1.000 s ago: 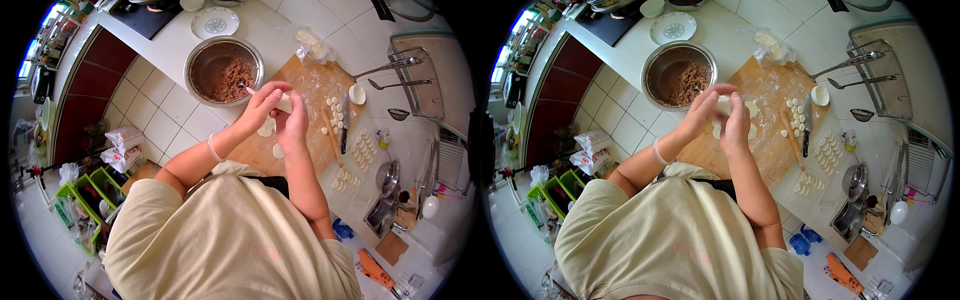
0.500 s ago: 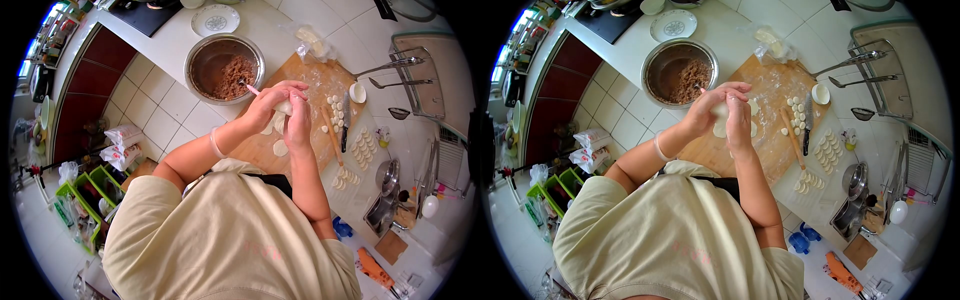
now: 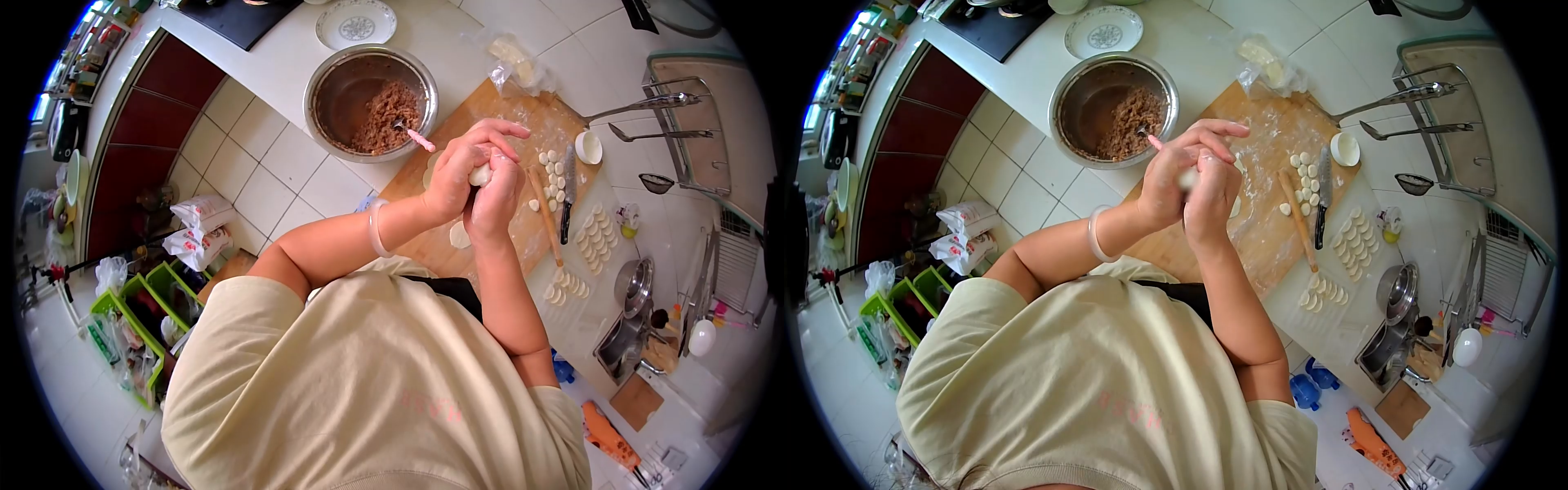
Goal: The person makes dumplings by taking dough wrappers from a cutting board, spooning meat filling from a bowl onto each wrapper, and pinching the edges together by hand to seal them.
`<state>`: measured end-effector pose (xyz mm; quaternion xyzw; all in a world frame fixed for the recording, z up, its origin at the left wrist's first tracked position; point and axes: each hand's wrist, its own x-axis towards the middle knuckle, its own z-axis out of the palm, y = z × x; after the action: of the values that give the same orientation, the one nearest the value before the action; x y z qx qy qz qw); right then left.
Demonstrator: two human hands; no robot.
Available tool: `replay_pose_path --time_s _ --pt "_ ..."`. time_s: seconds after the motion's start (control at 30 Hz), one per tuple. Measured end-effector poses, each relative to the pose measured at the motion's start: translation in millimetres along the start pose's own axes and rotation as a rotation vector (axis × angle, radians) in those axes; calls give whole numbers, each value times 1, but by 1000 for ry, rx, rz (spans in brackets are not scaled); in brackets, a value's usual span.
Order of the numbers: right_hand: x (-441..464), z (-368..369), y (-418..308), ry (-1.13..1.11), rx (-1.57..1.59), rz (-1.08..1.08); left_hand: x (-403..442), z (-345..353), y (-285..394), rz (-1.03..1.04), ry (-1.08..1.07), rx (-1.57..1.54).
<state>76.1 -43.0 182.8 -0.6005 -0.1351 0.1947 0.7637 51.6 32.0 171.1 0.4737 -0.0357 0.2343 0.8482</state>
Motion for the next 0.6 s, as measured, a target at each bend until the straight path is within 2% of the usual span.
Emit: replay_pose_path --time_s 0.13,0.47,0.57,0.6 --pt "-3 -1 -3 -25 -68 -3 -3 4 -2 40 3 67" --pt "0 -3 -11 -14 -59 -33 0 18 -13 -16 77 55" --pt "6 -7 -19 22 -66 -81 6 21 -29 115 72 139" --pt "9 -10 -23 33 -83 -111 8 25 -28 24 102 40"
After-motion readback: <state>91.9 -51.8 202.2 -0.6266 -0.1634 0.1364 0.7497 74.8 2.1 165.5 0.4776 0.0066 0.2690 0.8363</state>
